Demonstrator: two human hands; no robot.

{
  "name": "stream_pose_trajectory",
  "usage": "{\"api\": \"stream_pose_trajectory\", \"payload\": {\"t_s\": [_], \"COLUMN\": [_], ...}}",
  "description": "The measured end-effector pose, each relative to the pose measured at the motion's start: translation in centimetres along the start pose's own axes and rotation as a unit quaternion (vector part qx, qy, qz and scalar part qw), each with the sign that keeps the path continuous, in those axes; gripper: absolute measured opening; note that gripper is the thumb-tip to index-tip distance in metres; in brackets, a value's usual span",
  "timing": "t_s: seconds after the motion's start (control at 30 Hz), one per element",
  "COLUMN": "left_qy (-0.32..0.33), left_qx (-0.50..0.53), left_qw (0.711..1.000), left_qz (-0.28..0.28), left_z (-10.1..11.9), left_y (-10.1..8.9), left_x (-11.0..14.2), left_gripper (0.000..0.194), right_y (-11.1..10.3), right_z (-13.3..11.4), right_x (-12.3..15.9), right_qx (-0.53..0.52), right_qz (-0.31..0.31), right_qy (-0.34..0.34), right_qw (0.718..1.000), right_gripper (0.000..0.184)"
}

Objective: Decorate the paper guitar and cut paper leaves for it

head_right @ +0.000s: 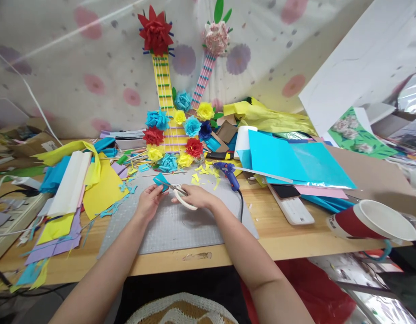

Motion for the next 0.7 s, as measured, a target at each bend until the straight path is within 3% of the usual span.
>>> {"api": "stream_pose_trajectory", "payload": {"t_s": [0.7], "left_qy": [-0.014], "left_qx": [-0.054], "left_qw": [0.998], "left_qz": [-0.034], "left_z": [-0.31], "left_y": [0.59], "left_x": [-0.87], "left_gripper": [0.03], "right_y": [-0.83], "right_z": [1.09], "right_x": [0.09], "right_qx": [0.014], "right_qz": [-0.017], "right_qy": [0.005], "right_qw": [1.0], "right_gripper": [0.044]}}
Point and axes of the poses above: each hand's wrist, its own x-axis away from the middle knuckle, its own y-axis out of the palm, z = x × y, the point moved 6 cm from there along -x, towards the middle knuckle, and after that the axes turned 11 degrees about z, right-handed, at the moved point
